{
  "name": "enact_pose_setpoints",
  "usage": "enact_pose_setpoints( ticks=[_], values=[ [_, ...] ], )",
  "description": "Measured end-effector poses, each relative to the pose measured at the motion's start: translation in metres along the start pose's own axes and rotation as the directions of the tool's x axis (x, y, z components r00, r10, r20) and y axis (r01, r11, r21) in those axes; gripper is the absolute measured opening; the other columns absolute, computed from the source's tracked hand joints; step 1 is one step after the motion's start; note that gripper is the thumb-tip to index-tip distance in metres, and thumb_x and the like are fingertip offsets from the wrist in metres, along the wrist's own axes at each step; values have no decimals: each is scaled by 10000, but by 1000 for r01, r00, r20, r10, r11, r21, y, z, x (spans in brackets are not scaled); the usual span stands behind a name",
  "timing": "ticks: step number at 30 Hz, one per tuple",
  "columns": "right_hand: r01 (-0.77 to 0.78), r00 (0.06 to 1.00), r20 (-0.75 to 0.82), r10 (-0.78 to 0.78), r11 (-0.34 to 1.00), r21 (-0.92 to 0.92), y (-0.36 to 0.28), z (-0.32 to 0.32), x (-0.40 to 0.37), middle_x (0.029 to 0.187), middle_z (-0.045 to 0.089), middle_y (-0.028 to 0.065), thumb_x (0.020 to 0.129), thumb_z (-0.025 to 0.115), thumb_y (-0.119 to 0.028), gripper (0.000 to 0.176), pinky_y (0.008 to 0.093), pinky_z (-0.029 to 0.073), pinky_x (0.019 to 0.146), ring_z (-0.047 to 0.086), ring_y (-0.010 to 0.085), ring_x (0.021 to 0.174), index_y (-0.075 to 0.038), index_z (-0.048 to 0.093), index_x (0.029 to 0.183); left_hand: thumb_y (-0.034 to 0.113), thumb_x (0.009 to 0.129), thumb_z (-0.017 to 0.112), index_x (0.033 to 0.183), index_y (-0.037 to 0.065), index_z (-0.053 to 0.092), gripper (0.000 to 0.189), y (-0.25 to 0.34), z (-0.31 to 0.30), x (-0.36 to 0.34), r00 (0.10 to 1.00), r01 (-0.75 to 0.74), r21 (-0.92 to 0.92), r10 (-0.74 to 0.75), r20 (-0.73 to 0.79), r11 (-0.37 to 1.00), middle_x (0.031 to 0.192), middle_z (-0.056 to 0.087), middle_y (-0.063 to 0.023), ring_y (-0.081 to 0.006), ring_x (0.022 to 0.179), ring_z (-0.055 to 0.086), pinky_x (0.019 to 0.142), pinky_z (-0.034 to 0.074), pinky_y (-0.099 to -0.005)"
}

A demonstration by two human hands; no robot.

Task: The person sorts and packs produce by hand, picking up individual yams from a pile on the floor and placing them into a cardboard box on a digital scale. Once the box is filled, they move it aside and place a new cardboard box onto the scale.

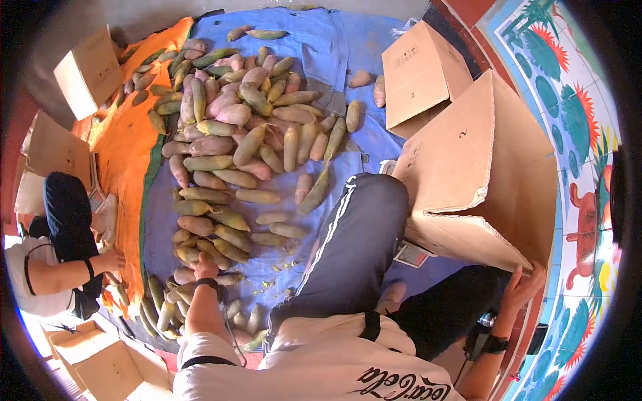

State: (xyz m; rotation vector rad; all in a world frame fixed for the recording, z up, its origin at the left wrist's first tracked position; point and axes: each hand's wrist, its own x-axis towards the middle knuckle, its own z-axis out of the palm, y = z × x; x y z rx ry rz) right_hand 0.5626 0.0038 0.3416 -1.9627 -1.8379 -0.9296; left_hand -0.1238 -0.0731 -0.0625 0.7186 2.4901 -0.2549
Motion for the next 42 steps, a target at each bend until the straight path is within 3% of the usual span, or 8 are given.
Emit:
enact_pose_setpoints(
  ticks=[2, 11, 14, 24, 28, 30, 33, 42],
  values=[
    [0, 1000, -1, 0, 1000, 4, -4, -3, 1, 979, 493, 227, 880, 558, -297, 395, 476, 371, 851, 467, 408, 962, 36, 491, 1082, 155, 877, 436, 1263, 221, 504, 397, -15, 22, 36, 819, -566, 632, 275, 504, 529, 1323, 481, -90, -374, 1245, 398, 1004, 238, -647],
    [-33, 998, 45, 32, 999, 26, -11, -8, 6, 1019, 507, 222, 892, 543, -251, 336, 479, 367, 869, 465, 405, 995, 23, 495, 1081, 107, 905, 388, 1202, 178, 549, 344, -23, 32, 53, 743, -670, 564, 436, 508, 484, 1134, 620, -91, -264, 1134, 527, 1096, 107, -496],
    [-22, 999, 28, 22, 1000, 5, -5, -4, 4, 1026, 510, 219, 890, 546, -250, 339, 485, 364, 874, 463, 407, 1001, 22, 495, 1086, 184, 854, 515, 1166, 165, 562, 315, -74, 112, 115, 917, -356, -303, 393, 69, 884, 1135, 614, -124, -281, 1129, 524, 1054, 263, -405],
    [-15, 1000, 6, 15, 999, -37, 1, 4, -1, 1066, 494, 236, 876, 561, -294, 397, 499, 340, 914, 440, 421, 1044, 20, 483, 1105, 369, 745, 623, 1075, 125, 588, 412, -28, 83, 43, 952, -299, -141, 305, 24, 944, 1002, 636, -202, -363, 960, 594, 820, 466, -411],
    [-27, 1000, 2, 27, 1000, 13, -7, 1, 3, 1063, 490, 236, 871, 562, -290, 400, 506, 336, 906, 435, 420, 1038, 20, 476, 1109, 370, 744, 636, 1085, 128, 571, 423, 52, 14, -50, 986, 34, -590, 68, 150, 807, 937, 641, -197, -358, 885, 607, 787, 470, -411],
    [-16, 1000, -10, 16, 1000, 20, -7, 2, 2, 1063, 482, 237, 870, 559, -275, 394, 506, 330, 912, 431, 416, 1042, 20, 468, 1114, 306, 780, 636, 1090, 154, 565, 353, 60, 22, -45, 954, -292, -530, 285, -98, 796, 837, 639, -144, -293, 714, 632, 620, 497, -383],
    [-15, 1000, -11, 16, 999, 32, -16, -3, 4, 1050, 482, 219, 858, 566, -253, 375, 499, 324, 916, 427, 407, 1037, 17, 468, 1098, 140, 841, 607, 1096, 157, 562, 259, 120, -46, -101, 929, 12, -872, 316, 191, 489, 744, 568, -23, -122, 466, 517, 382, 398, -261],
    [7, 997, -77, 1, 994, 105, -30, -10, 10, 983, 472, 180, 802, 609, -224, 357, 483, 323, 900, 423, 379, 990, 2, 474, 1044, 94, 890, 561, 1132, 80, 553, 243, 223, -163, -199, 649, -411, -894, 745, -152, 176, 1039, 561, -3, -95, 927, 529, 761, 459, -242]
  ],
)
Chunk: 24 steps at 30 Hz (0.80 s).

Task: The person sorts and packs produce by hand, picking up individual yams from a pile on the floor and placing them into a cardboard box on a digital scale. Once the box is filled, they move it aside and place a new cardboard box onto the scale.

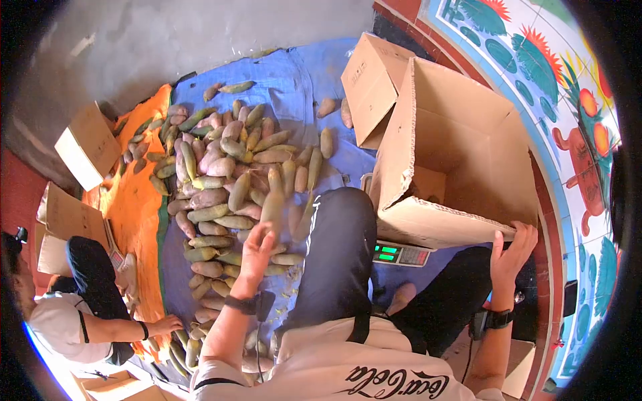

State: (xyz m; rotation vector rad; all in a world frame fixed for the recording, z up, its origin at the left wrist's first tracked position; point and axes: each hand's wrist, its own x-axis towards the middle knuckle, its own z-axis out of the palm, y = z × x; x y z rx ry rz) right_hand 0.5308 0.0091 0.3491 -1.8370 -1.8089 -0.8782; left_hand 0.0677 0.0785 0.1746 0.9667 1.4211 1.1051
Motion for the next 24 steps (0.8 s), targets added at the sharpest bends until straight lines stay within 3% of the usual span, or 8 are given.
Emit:
enact_pose_setpoints(
  ticks=[2, 4, 7, 12, 14, 18, 20, 24],
  values=[
    [-3, 1000, -9, 3, 1000, 6, 1, 1, 0, 976, 469, 181, 795, 614, -228, 361, 485, 322, 900, 421, 381, 988, 1, 476, 1037, 56, 895, 540, 1128, 53, 555, 233, 46, 21, -2, 977, -199, -85, 204, 60, 976, 1067, 563, -13, -93, 1008, 492, 873, 385, -227],
    [-2, 1000, -17, 2, 1000, 16, 2, 1, -1, 968, 466, 182, 788, 619, -232, 364, 488, 321, 899, 419, 384, 986, 0, 477, 1031, 37, 888, 543, 1120, 56, 562, 233, 91, 41, -7, 890, -455, 48, 452, 68, 889, 1057, 562, -21, -106, 994, 498, 862, 399, -245],
    [0, 999, -35, 2, 999, 39, 1, 2, -1, 970, 466, 187, 777, 625, -238, 369, 494, 319, 900, 416, 389, 986, 1, 484, 1022, 18, 873, 552, 1107, 56, 571, 237, 145, 69, -21, 771, -628, -7, 623, 132, 778, 1038, 563, -35, -119, 959, 510, 850, 406, -258],
    [-20, 1000, -23, 21, 999, 34, 3, 4, -4, 974, 470, 192, 764, 628, -234, 375, 499, 310, 917, 414, 389, 997, 3, 493, 1020, 33, 822, 606, 1098, 103, 601, 285, 193, 115, -30, 558, -816, 59, 759, 335, 575, 1000, 581, -104, -228, 891, 552, 804, 445, -300],
    [-15, 999, -28, 16, 999, 32, 3, 4, -4, 979, 472, 191, 763, 628, -233, 377, 497, 308, 924, 414, 388, 1002, 3, 494, 1025, 39, 819, 612, 1099, 132, 608, 296, 198, 139, -30, 489, -846, -37, 803, 342, 532, 992, 580, -112, -256, 906, 562, 808, 456, -322],
    [-12, 1000, -18, 13, 999, 41, 3, 2, -5, 993, 479, 185, 767, 627, -228, 378, 491, 302, 939, 412, 386, 1016, 2, 496, 1037, 15, 767, 639, 1080, 124, 627, 331, 198, 173, -33, 458, -864, -4, 791, 405, 503, 1078, 568, -149, -318, 1006, 556, 855, 457, -380],
    [-14, 1000, -6, 14, 999, 35, 5, 4, -6, 1010, 476, 184, 796, 602, -229, 356, 488, 299, 943, 412, 379, 1027, 1, 488, 1043, 10, 734, 655, 1104, 113, 613, 386, 193, 177, -31, 329, -943, 202, 845, 423, 266, 1120, 559, -148, -319, 1029, 549, 884, 445, -393],
    [-5, 1000, -28, 6, 999, 40, 3, 4, -5, 997, 481, 181, 781, 621, -232, 372, 489, 302, 936, 415, 379, 1018, -1, 495, 1044, -15, 725, 634, 1075, 52, 599, 358, 186, 161, -29, 358, -924, 249, 884, 299, 290, 1127, 561, -149, -323, 1038, 544, 893, 439, -401]
  ],
)
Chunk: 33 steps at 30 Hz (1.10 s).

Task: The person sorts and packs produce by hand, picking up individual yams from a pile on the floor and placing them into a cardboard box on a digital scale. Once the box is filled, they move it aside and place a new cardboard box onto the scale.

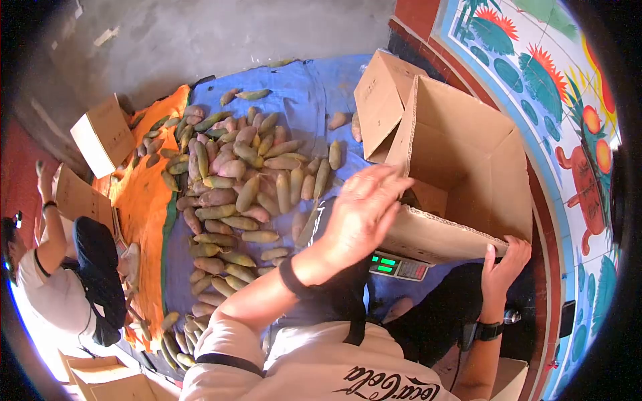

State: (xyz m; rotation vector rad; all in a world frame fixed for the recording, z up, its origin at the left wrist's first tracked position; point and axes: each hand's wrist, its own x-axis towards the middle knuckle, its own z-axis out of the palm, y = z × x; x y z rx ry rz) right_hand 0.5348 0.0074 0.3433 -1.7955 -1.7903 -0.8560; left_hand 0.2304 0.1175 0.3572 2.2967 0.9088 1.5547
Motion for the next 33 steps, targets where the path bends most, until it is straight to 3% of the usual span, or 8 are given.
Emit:
enact_pose_setpoints(
  ticks=[6, 12, 17, 19, 22, 23, 31, 33],
  values=[
    [9, 1000, 4, -10, 1000, 8, 3, 2, 1, 1016, 484, 180, 809, 606, -234, 357, 489, 308, 927, 418, 378, 1020, 5, 487, 1047, 0, 755, 603, 953, 26, 623, 201, -75, -35, -78, 934, 358, 146, -354, -53, 922, 986, 620, -144, -314, 973, 575, 854, 449, -370],
    [27, 1000, 10, -27, 999, -27, 6, 4, -3, 1058, 477, 188, 841, 577, -212, 338, 464, 317, 930, 421, 364, 1047, -7, 472, 1090, 135, 780, 568, 897, 49, 630, 158, -165, -61, -245, 730, 612, 399, -682, 48, 683, 882, 622, -187, -374, 849, 576, 760, 463, -434],
    [48, 999, -12, -49, 997, -62, 5, 4, -1, 1046, 479, 187, 855, 568, -210, 326, 465, 329, 918, 430, 362, 1040, -3, 474, 1088, 163, 831, 484, 828, 77, 639, 177, -220, -64, -411, 450, 417, 776, -849, 276, 473, 894, 632, -153, -347, 846, 606, 751, 502, -404],
    [48, 999, -10, -49, 998, -43, 4, 3, 0, 1027, 484, 188, 865, 561, -217, 312, 464, 336, 909, 443, 363, 1018, 3, 483, 1073, 167, 819, 494, 837, 66, 648, 185, -209, -71, -425, 207, 350, 802, -875, 438, 484, 882, 634, -158, -340, 848, 615, 745, 507, -409],
    [33, 999, -9, -34, 997, -63, 3, 3, 0, 1016, 492, 191, 873, 556, -227, 306, 461, 345, 901, 455, 364, 1001, 9, 494, 1057, 200, 810, 493, 849, 58, 652, 216, -213, -72, -467, 147, 185, 811, -832, 535, 555, 918, 634, -182, -355, 867, 612, 771, 496, -434],
    [38, 999, -1, -38, 997, -63, 5, 4, -1, 1016, 492, 191, 873, 556, -227, 306, 461, 345, 901, 455, 364, 1001, 9, 494, 1057, 245, 796, 514, 894, 34, 644, 267, -194, -74, -439, 42, 591, 759, -950, 308, 272, 976, 635, -196, -366, 917, 604, 816, 480, -441],
    [16, 1000, 22, -13, 992, -124, 9, 4, -3, 1009, 512, 196, 891, 543, -257, 327, 458, 368, 877, 472, 361, 988, 18, 513, 1067, 259, 755, 607, 1249, 112, 448, 540, -191, -84, -473, -206, 791, 600, -975, 81, -117, 1117, 581, -229, -381, 1074, 538, 916, 442, -431],
    [13, 1000, 23, -11, 993, -121, 12, 5, -4, 1015, 513, 193, 886, 546, -294, 353, 469, 355, 892, 463, 368, 1001, 10, 515, 1063, 254, 755, 602, 1271, 118, 418, 565, -224, -78, -556, -159, 733, 679, -978, 135, -25, 1129, 576, -226, -385, 1081, 534, 917, 441, -435]
  ],
)
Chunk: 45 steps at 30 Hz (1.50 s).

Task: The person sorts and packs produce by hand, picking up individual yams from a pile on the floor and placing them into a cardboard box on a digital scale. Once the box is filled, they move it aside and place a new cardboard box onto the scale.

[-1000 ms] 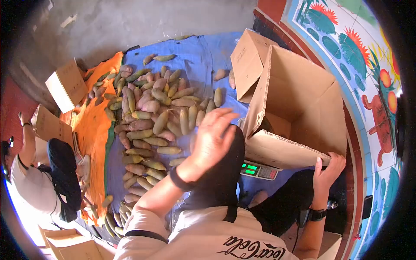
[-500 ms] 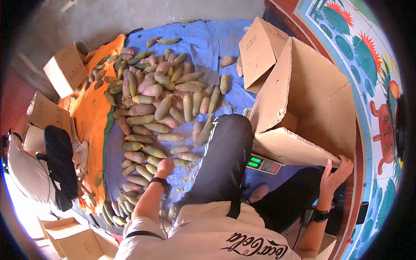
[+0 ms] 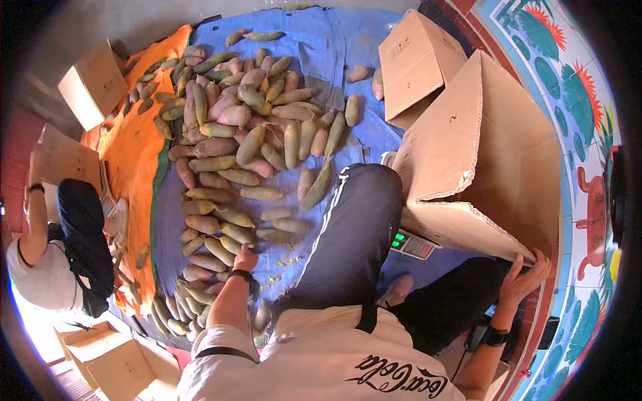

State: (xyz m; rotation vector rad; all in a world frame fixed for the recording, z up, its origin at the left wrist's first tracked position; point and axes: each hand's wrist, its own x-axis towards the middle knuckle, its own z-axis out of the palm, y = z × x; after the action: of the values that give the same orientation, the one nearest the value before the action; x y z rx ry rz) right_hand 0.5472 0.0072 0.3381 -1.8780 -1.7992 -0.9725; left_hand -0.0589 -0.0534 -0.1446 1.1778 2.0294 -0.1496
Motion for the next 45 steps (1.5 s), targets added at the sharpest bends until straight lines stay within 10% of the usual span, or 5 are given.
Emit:
enact_pose_setpoints(
  ticks=[9, 11, 24, 35, 45],
  values=[
    [3, 1000, 19, -3, 1000, -18, 5, 1, -1, 1039, 521, 197, 893, 539, -290, 351, 468, 357, 906, 469, 370, 1023, 11, 516, 1070, 217, 747, 580, 1256, 112, 424, 542, -6, 8, -19, 1000, -13, 191, 14, -4, 981, 1136, 564, -248, -423, 1062, 529, 925, 430, -447],
    [22, 1000, 14, -21, 999, -50, 6, 1, -1, 1035, 523, 198, 902, 529, -263, 332, 455, 363, 905, 477, 362, 1016, 23, 513, 1070, 189, 743, 569, 1259, 96, 397, 552, 36, -38, -63, 983, 180, -141, -173, 58, 974, 1102, 574, -268, -437, 1038, 538, 915, 430, -447],
    [3, 999, 35, -2, 999, -34, 14, 1, -3, 1033, 530, 190, 913, 514, -283, 347, 451, 385, 872, 498, 357, 984, 17, 500, 1087, 242, 791, 569, 1383, 160, 134, 740, -90, 107, 55, 988, -122, -11, 121, -92, 992, 1038, 598, -268, -397, 1023, 565, 887, 436, -430],
    [-22, 996, 90, 21, 1000, 8, 9, -3, 1, 1010, 529, 197, 895, 535, -246, 327, 441, 376, 872, 493, 365, 975, 32, 510, 1065, 215, 771, 541, 1354, 215, 346, 614, 50, -43, -55, 967, 175, 48, -181, 178, 983, 1255, 497, -232, -395, 1213, 413, 982, 380, -445],
    [-4, 998, 65, 3, 1000, 14, 6, -2, 5, 975, 515, 185, 895, 532, -288, 342, 451, 370, 850, 479, 359, 947, 16, 505, 1051, 351, 740, 575, 1020, 151, 670, 357, 15, -21, -25, 999, 5, 67, -8, 43, 998, 1058, 627, -185, -331, 1016, 585, 877, 471, -398]
  ],
)
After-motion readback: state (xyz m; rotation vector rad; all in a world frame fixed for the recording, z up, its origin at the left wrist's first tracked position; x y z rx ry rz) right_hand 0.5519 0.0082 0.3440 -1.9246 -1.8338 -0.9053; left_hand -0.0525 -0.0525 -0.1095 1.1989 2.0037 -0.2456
